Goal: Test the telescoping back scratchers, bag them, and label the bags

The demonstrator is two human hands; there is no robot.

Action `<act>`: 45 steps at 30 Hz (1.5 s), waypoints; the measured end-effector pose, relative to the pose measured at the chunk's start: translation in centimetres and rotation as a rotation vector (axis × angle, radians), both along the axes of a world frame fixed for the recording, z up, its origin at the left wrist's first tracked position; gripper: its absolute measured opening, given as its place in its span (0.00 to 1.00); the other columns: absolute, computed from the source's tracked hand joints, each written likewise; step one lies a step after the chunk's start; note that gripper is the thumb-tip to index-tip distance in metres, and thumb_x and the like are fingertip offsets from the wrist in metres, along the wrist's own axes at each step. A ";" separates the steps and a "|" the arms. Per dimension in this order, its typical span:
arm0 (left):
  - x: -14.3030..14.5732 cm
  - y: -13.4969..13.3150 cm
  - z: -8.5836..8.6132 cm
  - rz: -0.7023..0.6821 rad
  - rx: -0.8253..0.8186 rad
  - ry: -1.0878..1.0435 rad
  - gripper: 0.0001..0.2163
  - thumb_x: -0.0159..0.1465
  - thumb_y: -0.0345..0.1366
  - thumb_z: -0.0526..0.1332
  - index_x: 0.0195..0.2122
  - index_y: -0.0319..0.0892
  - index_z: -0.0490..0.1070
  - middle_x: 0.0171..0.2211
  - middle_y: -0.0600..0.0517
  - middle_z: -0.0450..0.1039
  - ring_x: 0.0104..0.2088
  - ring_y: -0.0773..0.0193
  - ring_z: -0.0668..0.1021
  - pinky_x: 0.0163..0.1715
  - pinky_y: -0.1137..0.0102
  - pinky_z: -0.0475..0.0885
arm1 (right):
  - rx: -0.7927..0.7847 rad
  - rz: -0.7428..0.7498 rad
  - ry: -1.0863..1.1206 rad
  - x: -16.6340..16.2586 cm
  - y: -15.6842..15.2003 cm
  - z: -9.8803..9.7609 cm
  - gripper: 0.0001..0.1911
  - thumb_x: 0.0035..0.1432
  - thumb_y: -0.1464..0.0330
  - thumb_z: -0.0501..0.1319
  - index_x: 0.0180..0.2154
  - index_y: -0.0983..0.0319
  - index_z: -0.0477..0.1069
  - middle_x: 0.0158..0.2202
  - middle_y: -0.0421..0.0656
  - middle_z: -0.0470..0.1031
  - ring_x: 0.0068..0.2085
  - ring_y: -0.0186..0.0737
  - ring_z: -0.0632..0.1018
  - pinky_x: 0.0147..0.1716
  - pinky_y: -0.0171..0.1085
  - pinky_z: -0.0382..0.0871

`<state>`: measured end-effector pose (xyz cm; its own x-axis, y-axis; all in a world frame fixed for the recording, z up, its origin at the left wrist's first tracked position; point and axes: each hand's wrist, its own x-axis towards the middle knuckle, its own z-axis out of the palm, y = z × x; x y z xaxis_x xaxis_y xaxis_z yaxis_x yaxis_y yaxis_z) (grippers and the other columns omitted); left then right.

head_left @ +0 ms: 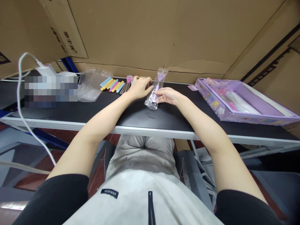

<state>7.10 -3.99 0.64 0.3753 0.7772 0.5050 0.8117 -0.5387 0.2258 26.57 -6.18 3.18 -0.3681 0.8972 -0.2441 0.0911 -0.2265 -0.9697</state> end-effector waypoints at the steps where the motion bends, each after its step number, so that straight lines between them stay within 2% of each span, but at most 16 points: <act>1: 0.2 0.0 0.0 -0.018 -0.012 -0.001 0.15 0.73 0.38 0.58 0.56 0.41 0.75 0.44 0.44 0.84 0.52 0.47 0.82 0.65 0.48 0.64 | -0.001 -0.008 0.002 -0.1 0.0 -0.1 0.12 0.73 0.80 0.59 0.34 0.70 0.74 0.25 0.46 0.81 0.22 0.35 0.82 0.28 0.32 0.79; 6: 0.6 0.3 -0.5 -0.112 -0.045 -0.015 0.14 0.70 0.37 0.59 0.54 0.42 0.78 0.42 0.46 0.85 0.47 0.51 0.84 0.55 0.57 0.72 | -0.013 -0.015 -0.001 -0.4 0.1 -0.8 0.11 0.74 0.80 0.60 0.36 0.69 0.74 0.26 0.47 0.82 0.24 0.37 0.84 0.29 0.32 0.81; 10: 0.2 0.7 -0.7 -0.160 -0.054 -0.037 0.15 0.68 0.37 0.60 0.51 0.43 0.81 0.40 0.48 0.85 0.43 0.54 0.84 0.49 0.62 0.74 | -0.026 -0.003 0.025 -0.5 0.2 -1.2 0.11 0.74 0.80 0.59 0.36 0.69 0.75 0.27 0.48 0.83 0.25 0.36 0.84 0.30 0.31 0.81; 20: 0.0 0.4 0.0 -0.195 -0.112 -0.010 0.17 0.65 0.41 0.61 0.49 0.41 0.83 0.40 0.47 0.84 0.42 0.55 0.82 0.45 0.64 0.74 | -0.059 -0.039 0.087 -1.1 -0.4 -0.9 0.14 0.70 0.86 0.54 0.37 0.68 0.74 0.28 0.49 0.83 0.30 0.39 0.86 0.38 0.34 0.82; 23: 0.0 0.4 0.1 -0.211 -0.136 -0.010 0.17 0.64 0.41 0.64 0.50 0.39 0.81 0.43 0.45 0.84 0.42 0.55 0.82 0.46 0.65 0.74 | -0.073 -0.040 0.101 -1.2 -0.4 -0.8 0.16 0.67 0.87 0.52 0.37 0.68 0.74 0.28 0.49 0.83 0.30 0.39 0.86 0.40 0.34 0.81; 27: 0.1 0.3 0.1 -0.198 -0.176 -0.005 0.17 0.62 0.39 0.66 0.51 0.38 0.79 0.46 0.44 0.84 0.44 0.55 0.82 0.46 0.66 0.74 | -0.098 -0.042 0.116 -1.2 -0.3 -1.0 0.15 0.64 0.85 0.52 0.37 0.68 0.75 0.28 0.49 0.82 0.31 0.39 0.86 0.42 0.35 0.81; 34: -0.2 0.5 0.0 -0.143 -0.255 0.006 0.18 0.61 0.35 0.66 0.52 0.42 0.76 0.38 0.49 0.81 0.38 0.57 0.80 0.41 0.67 0.72 | -0.123 -0.040 0.106 -1.1 0.0 -1.0 0.15 0.63 0.86 0.53 0.38 0.68 0.76 0.30 0.50 0.83 0.34 0.39 0.86 0.47 0.35 0.81; 37: -0.4 0.5 0.1 -0.119 -0.293 0.013 0.18 0.60 0.34 0.66 0.52 0.44 0.76 0.37 0.51 0.80 0.37 0.57 0.79 0.40 0.67 0.72 | -0.118 -0.024 0.093 -1.0 0.1 -1.0 0.15 0.64 0.86 0.53 0.39 0.69 0.76 0.32 0.52 0.84 0.34 0.39 0.86 0.46 0.35 0.81; 41: -0.8 0.7 0.1 -0.052 -0.341 0.063 0.20 0.61 0.34 0.66 0.55 0.42 0.76 0.39 0.48 0.81 0.39 0.56 0.80 0.41 0.67 0.73 | -0.106 -0.017 0.085 -0.7 0.4 -1.0 0.15 0.66 0.86 0.52 0.42 0.68 0.74 0.35 0.52 0.85 0.35 0.39 0.87 0.46 0.36 0.82; 45: -1.4 1.3 -0.3 -0.033 -0.326 0.112 0.20 0.61 0.35 0.66 0.55 0.44 0.76 0.38 0.49 0.82 0.39 0.55 0.81 0.42 0.67 0.75 | -0.100 -0.034 0.085 -0.4 0.6 -1.1 0.14 0.66 0.85 0.53 0.44 0.67 0.72 0.35 0.51 0.84 0.34 0.40 0.87 0.46 0.37 0.82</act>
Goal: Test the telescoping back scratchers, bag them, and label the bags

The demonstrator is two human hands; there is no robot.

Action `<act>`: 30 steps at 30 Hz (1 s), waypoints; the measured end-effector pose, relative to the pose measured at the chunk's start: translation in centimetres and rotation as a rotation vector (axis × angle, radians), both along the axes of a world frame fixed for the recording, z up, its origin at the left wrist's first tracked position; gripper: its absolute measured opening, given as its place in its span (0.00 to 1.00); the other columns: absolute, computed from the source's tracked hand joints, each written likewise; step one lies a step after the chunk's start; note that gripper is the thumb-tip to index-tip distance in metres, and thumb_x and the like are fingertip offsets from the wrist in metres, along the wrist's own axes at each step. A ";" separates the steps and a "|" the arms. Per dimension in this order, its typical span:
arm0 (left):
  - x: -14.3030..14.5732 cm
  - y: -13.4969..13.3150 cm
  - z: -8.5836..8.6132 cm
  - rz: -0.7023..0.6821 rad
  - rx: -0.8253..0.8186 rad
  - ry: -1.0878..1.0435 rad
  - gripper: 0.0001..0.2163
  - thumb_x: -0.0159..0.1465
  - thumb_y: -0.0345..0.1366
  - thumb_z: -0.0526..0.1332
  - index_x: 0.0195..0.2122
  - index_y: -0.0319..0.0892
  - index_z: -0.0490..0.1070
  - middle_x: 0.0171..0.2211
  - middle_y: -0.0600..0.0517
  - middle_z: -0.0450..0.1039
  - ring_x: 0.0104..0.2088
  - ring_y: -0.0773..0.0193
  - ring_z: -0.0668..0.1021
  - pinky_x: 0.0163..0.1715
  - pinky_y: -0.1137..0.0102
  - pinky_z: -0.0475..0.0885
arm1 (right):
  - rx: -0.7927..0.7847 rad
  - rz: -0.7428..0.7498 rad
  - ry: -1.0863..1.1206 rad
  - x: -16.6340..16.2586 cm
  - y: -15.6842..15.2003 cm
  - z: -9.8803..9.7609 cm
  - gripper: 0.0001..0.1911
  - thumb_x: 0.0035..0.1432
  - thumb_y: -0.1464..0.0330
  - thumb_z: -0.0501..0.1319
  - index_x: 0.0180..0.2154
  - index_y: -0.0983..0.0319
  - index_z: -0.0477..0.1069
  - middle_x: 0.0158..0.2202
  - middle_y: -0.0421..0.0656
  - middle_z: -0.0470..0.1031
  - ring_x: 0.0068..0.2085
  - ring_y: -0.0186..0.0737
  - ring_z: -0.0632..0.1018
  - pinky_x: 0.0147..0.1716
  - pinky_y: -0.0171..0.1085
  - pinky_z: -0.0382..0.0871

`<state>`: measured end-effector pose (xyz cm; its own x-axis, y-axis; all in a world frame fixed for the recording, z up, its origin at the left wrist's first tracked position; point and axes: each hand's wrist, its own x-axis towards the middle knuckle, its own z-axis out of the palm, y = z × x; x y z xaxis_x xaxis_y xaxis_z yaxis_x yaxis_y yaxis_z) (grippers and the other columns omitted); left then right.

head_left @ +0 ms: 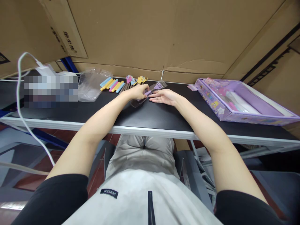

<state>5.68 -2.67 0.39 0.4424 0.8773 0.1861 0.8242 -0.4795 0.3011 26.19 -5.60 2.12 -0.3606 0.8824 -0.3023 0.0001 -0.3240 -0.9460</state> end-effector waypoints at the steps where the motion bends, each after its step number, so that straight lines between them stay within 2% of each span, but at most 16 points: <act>1: -0.1 0.1 -0.1 -0.006 0.010 0.016 0.20 0.60 0.35 0.66 0.54 0.45 0.76 0.37 0.49 0.82 0.39 0.55 0.81 0.42 0.67 0.75 | 0.002 -0.002 0.003 0.1 0.0 0.0 0.13 0.66 0.86 0.53 0.44 0.67 0.72 0.35 0.51 0.84 0.34 0.40 0.87 0.45 0.37 0.82; 7: -0.4 -0.5 0.6 0.026 0.017 0.168 0.21 0.61 0.35 0.65 0.56 0.44 0.77 0.39 0.47 0.81 0.41 0.52 0.82 0.44 0.66 0.77 | 0.009 -0.019 0.008 0.4 0.1 0.1 0.13 0.66 0.86 0.53 0.45 0.66 0.69 0.35 0.50 0.84 0.33 0.41 0.87 0.40 0.37 0.82; 12: -0.9 -0.6 0.9 0.010 0.018 0.206 0.20 0.60 0.34 0.64 0.55 0.45 0.79 0.42 0.46 0.84 0.42 0.52 0.83 0.44 0.67 0.78 | 0.039 -0.054 -0.017 0.8 0.4 0.3 0.16 0.63 0.87 0.54 0.48 0.67 0.70 0.37 0.51 0.85 0.33 0.41 0.87 0.42 0.39 0.83; 17: -1.6 0.3 0.5 -0.050 0.067 0.185 0.18 0.59 0.36 0.64 0.51 0.48 0.82 0.43 0.48 0.85 0.43 0.53 0.83 0.44 0.67 0.78 | 0.148 -0.112 -0.158 2.0 0.6 1.2 0.13 0.69 0.85 0.53 0.43 0.68 0.73 0.33 0.48 0.83 0.31 0.36 0.84 0.41 0.37 0.82; 21: -1.1 -0.3 0.9 -0.042 0.082 0.234 0.16 0.62 0.34 0.62 0.50 0.44 0.83 0.45 0.43 0.83 0.46 0.50 0.83 0.49 0.64 0.78 | 0.273 -0.261 -0.348 4.5 1.7 1.7 0.15 0.70 0.87 0.52 0.38 0.67 0.70 0.28 0.43 0.79 0.28 0.33 0.80 0.42 0.37 0.80; 24: -0.7 -0.7 1.2 -0.021 0.100 0.242 0.14 0.64 0.33 0.62 0.47 0.41 0.84 0.49 0.39 0.80 0.52 0.46 0.83 0.55 0.60 0.77 | 0.336 -0.453 -0.523 7.0 3.8 2.0 0.16 0.70 0.87 0.51 0.37 0.65 0.70 0.24 0.40 0.74 0.24 0.31 0.74 0.46 0.42 0.79; 26: -0.8 -0.7 1.1 -0.041 0.133 0.219 0.12 0.64 0.33 0.62 0.44 0.41 0.84 0.52 0.39 0.79 0.55 0.45 0.81 0.60 0.58 0.75 | 0.401 -0.564 -0.775 8.9 5.5 2.4 0.13 0.70 0.84 0.54 0.40 0.69 0.75 0.30 0.48 0.79 0.28 0.34 0.78 0.46 0.44 0.79; 28: -1.0 -0.3 0.9 -0.077 0.159 0.202 0.10 0.63 0.34 0.63 0.42 0.42 0.84 0.52 0.41 0.79 0.56 0.46 0.80 0.61 0.58 0.74 | 0.454 -0.585 -1.014 10.8 7.1 2.9 0.12 0.71 0.81 0.57 0.47 0.73 0.79 0.43 0.62 0.84 0.40 0.45 0.85 0.48 0.47 0.79; 30: -1.3 0.1 0.6 -0.109 0.169 0.207 0.10 0.62 0.34 0.63 0.41 0.43 0.84 0.50 0.42 0.79 0.55 0.47 0.80 0.58 0.59 0.75 | 0.529 -0.566 -1.244 12.6 8.5 3.4 0.14 0.70 0.79 0.61 0.52 0.78 0.80 0.52 0.71 0.81 0.53 0.53 0.84 0.54 0.46 0.75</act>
<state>4.41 -2.54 0.98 0.5761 0.7868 0.2218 0.8008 -0.5976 0.0402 38.77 2.85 5.48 0.3098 0.9190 0.2438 0.8811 -0.1811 -0.4369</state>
